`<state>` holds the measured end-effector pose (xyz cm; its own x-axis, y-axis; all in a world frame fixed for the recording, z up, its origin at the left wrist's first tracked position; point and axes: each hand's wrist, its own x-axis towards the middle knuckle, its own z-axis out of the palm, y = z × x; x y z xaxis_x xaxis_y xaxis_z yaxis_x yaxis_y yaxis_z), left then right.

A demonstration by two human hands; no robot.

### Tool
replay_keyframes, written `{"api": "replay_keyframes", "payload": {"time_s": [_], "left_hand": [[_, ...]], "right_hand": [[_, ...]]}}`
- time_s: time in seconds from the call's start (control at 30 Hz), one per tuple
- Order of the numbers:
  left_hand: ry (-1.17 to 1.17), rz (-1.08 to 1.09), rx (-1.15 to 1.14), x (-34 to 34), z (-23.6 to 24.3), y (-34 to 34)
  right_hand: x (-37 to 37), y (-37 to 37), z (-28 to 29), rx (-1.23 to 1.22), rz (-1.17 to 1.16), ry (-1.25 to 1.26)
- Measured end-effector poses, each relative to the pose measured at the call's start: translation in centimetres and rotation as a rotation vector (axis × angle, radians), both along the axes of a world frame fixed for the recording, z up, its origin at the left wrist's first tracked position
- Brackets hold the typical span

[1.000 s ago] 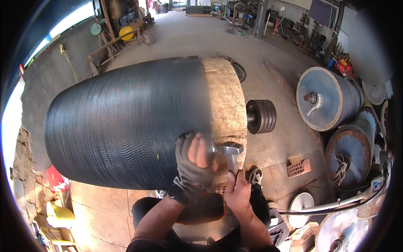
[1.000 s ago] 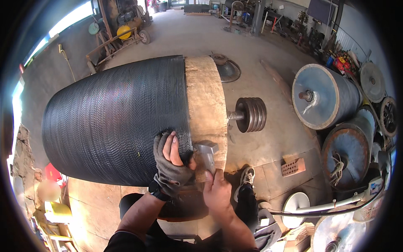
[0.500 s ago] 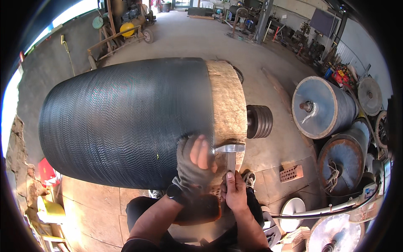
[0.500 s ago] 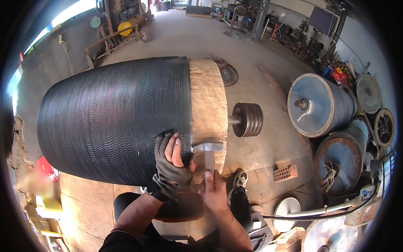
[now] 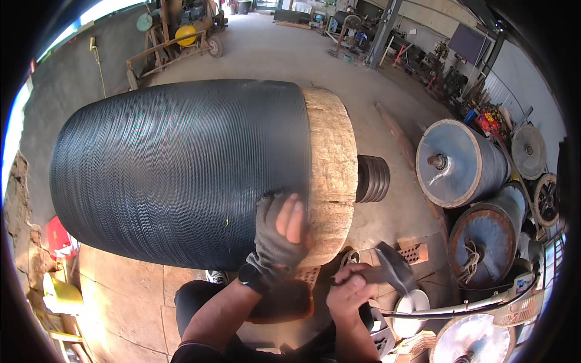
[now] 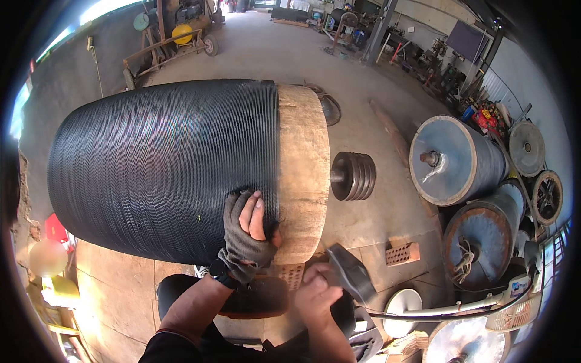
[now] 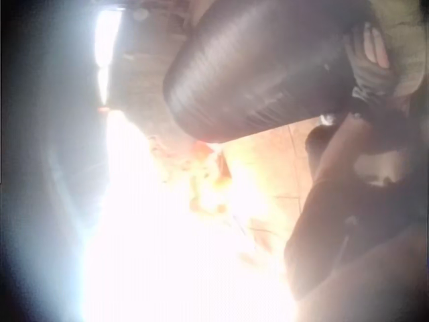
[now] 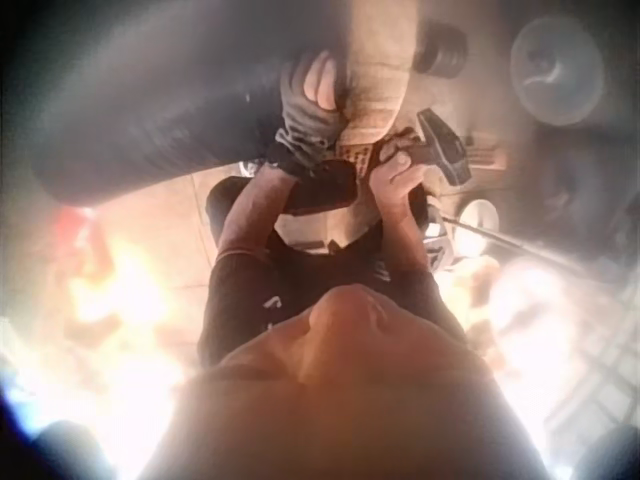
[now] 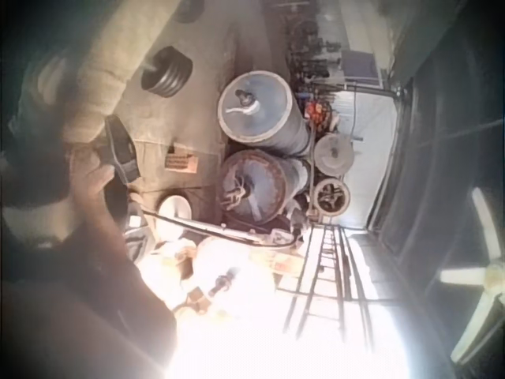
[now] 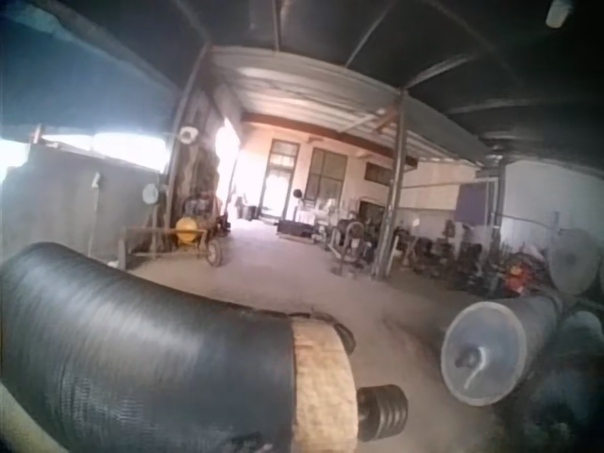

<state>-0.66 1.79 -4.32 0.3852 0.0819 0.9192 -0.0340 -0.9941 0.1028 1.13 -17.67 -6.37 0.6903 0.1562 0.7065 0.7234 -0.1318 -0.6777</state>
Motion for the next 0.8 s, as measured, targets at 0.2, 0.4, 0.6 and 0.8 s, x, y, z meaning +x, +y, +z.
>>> {"api": "replay_keyframes", "payload": {"time_s": [0.2, 0.4, 0.6, 0.8], "left_hand": [[-0.034, -0.02, -0.011, 0.3, -0.2, 0.0], [-0.004, 0.003, -0.02, 0.1, -0.3, 0.0], [-0.021, -0.007, -0.008, 0.3, -0.4, 0.0], [-0.033, 0.001, -0.026, 0.2, -0.3, -0.1]], "right_hand": [[-1.5, -0.4, 2.1, -0.287, -0.064, 0.2], [-0.7, -0.1, 2.6, -0.354, -0.051, 0.141], [-1.6, -1.5, 0.6, -0.267, -0.064, 0.229], [-0.1, 0.3, 0.6, -0.528, -0.108, 0.236]]}}
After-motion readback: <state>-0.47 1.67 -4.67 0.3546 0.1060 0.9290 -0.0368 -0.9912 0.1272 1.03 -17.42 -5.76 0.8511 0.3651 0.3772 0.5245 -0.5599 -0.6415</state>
